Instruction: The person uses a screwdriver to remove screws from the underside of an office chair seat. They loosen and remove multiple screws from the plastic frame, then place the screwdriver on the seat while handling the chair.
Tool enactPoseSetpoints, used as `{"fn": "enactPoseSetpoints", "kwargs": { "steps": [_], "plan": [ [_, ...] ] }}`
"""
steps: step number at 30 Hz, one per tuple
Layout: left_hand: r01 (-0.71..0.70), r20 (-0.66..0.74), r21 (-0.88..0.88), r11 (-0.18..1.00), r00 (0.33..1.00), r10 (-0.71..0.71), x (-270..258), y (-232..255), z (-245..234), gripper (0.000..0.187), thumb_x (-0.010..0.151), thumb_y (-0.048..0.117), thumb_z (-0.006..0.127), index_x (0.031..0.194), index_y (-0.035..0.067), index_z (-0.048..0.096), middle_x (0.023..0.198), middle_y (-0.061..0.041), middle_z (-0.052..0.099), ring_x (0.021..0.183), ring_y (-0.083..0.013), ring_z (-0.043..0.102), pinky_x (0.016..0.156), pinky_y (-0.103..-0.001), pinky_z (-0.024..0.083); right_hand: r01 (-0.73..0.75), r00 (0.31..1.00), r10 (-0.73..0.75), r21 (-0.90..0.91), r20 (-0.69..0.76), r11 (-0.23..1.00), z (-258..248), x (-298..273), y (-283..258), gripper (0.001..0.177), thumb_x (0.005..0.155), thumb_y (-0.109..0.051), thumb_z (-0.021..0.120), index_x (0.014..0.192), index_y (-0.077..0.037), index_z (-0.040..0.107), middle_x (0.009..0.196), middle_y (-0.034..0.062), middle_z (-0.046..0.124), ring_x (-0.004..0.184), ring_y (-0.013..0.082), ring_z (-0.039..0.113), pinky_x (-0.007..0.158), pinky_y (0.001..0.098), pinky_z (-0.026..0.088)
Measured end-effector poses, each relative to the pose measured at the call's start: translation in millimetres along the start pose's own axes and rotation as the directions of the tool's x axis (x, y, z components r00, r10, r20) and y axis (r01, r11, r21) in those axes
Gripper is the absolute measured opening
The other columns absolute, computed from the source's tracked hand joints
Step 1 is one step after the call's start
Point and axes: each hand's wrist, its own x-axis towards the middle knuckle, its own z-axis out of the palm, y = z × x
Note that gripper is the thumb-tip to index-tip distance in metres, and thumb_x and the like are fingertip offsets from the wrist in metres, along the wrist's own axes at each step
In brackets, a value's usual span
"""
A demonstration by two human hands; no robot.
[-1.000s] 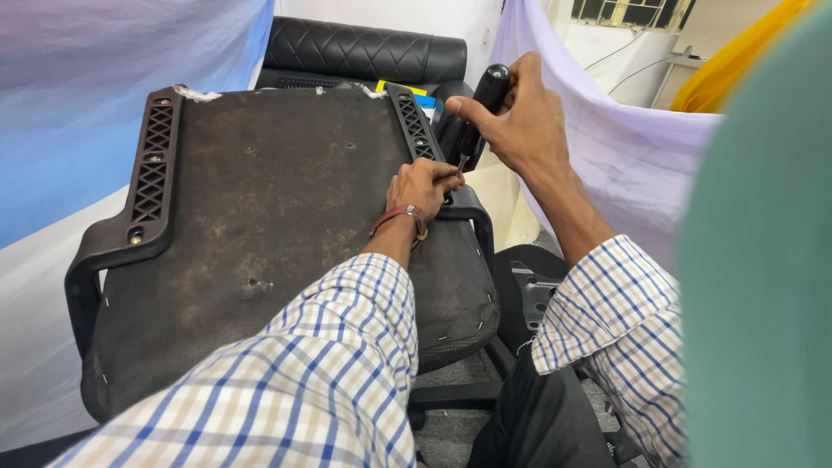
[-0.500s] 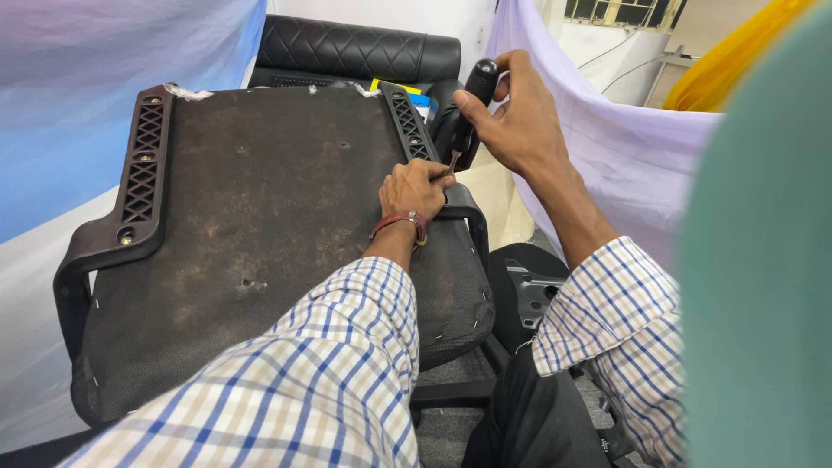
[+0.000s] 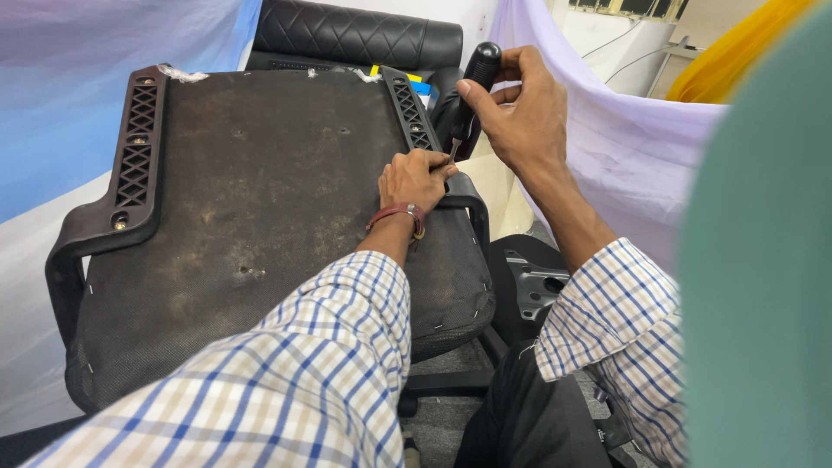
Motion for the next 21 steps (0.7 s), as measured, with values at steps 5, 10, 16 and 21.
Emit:
{"fn": "enactPoseSetpoints", "kwargs": {
  "steps": [5,10,16,21],
  "plan": [
    [-0.1,0.106,-0.098,0.99,0.988,0.111,8.7,-0.4,-13.7,0.024,0.086,0.029,0.073,0.109,0.031,0.077,0.1,-0.001,0.079,0.098,-0.0185,0.075,0.089,-0.035,0.054,0.031,0.991,-0.06,0.232,0.121,0.972,-2.9,-3.9,7.7,0.052,0.103,-0.019,0.066,0.148,-0.008,0.042,0.121,0.0121,0.074,0.107,0.0185,0.077,0.085,0.029,0.063],
    [-0.037,0.114,-0.002,0.999,0.993,0.037,14.0,6.2,-12.3,0.017,0.085,0.03,0.076,0.101,0.028,0.082,0.102,0.001,0.08,0.1,-0.0174,0.074,0.091,-0.033,0.055,0.124,0.985,-0.147,0.214,0.093,0.969,0.6,-2.9,1.1,0.053,0.107,-0.02,0.076,0.15,-0.017,0.044,0.136,0.0154,0.061,0.114,0.0246,0.073,0.084,0.0302,0.066],
    [-0.035,0.09,-0.003,0.999,0.995,0.036,16.5,8.7,-15.5,0.024,0.078,0.032,0.085,0.099,0.021,0.082,0.098,-0.001,0.08,0.094,-0.0177,0.076,0.088,-0.033,0.057,0.024,0.999,-0.029,0.114,0.04,0.993,-0.5,2.7,-5.9,0.056,0.092,-0.023,0.082,0.134,-0.013,0.046,0.112,0.0087,0.062,0.101,0.0175,0.075,0.067,0.0274,0.064],
    [0.004,0.093,-0.004,1.0,0.996,-0.004,16.5,8.2,-15.4,0.032,0.072,0.036,0.089,0.097,0.018,0.083,0.093,-0.003,0.08,0.088,-0.0181,0.077,0.083,-0.033,0.059,0.119,0.993,-0.115,0.153,-0.038,0.981,0.2,2.2,2.0,0.049,0.096,-0.011,0.082,0.132,-0.007,0.05,0.122,0.0134,0.057,0.107,0.0194,0.07,0.083,0.0273,0.066]
  ]
}}
